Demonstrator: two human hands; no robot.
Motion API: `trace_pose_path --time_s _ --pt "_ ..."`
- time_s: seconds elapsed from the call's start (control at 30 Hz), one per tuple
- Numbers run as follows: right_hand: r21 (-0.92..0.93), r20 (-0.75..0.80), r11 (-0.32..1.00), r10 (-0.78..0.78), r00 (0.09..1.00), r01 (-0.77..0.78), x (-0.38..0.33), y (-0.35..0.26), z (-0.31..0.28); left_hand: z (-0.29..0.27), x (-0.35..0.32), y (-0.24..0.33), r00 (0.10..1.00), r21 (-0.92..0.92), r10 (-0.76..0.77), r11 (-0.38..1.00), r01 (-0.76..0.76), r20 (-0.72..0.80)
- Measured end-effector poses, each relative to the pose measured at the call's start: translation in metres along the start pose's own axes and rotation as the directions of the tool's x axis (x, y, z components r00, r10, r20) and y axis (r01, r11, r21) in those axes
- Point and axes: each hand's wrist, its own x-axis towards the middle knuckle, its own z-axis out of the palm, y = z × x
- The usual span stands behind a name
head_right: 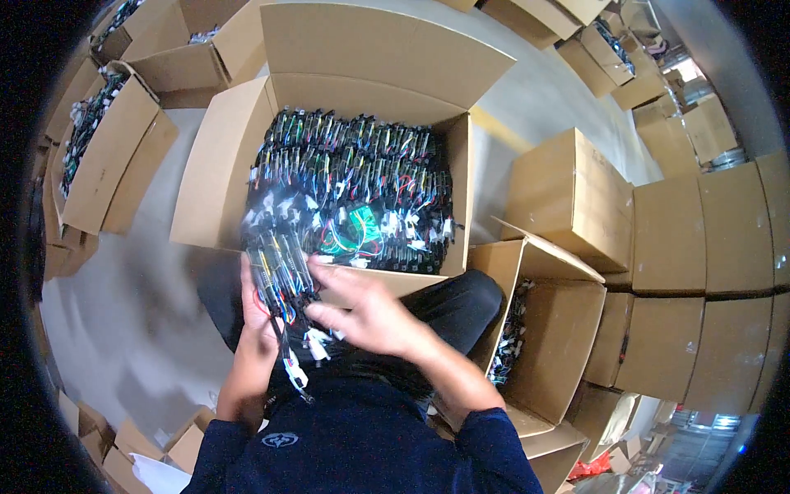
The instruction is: The person takes circuit board assemblies with wire harnesses from cardboard boxes, bundles them together by hand, and arranges them in rows inside a large cardboard box.
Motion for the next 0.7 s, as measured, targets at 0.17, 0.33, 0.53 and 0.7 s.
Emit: trace_pose_path --time_s 0.17,0.33,0.53,0.7 --pt "-0.210 -0.187 0.911 0.318 0.930 -0.354 0.057 0.107 -0.043 -0.001 -0.007 0.005 0.989 -0.055 0.128 0.990 -0.132 -0.070" --pt "-0.802 -0.005 0.522 0.483 0.876 -0.292 0.069 0.172 -0.005 0.003 -0.012 0.001 0.988 -0.024 0.148 0.988 -0.149 -0.047" --pt "-0.704 -0.107 0.681 0.178 0.978 -0.201 0.051 0.154 0.003 -0.009 -0.022 0.015 0.993 -0.057 0.121 0.991 -0.121 -0.007" --pt "-0.398 -0.436 0.895 0.010 0.900 -0.202 0.052 0.083 -0.040 0.007 -0.006 0.021 0.983 0.084 0.186 0.979 -0.186 0.006"
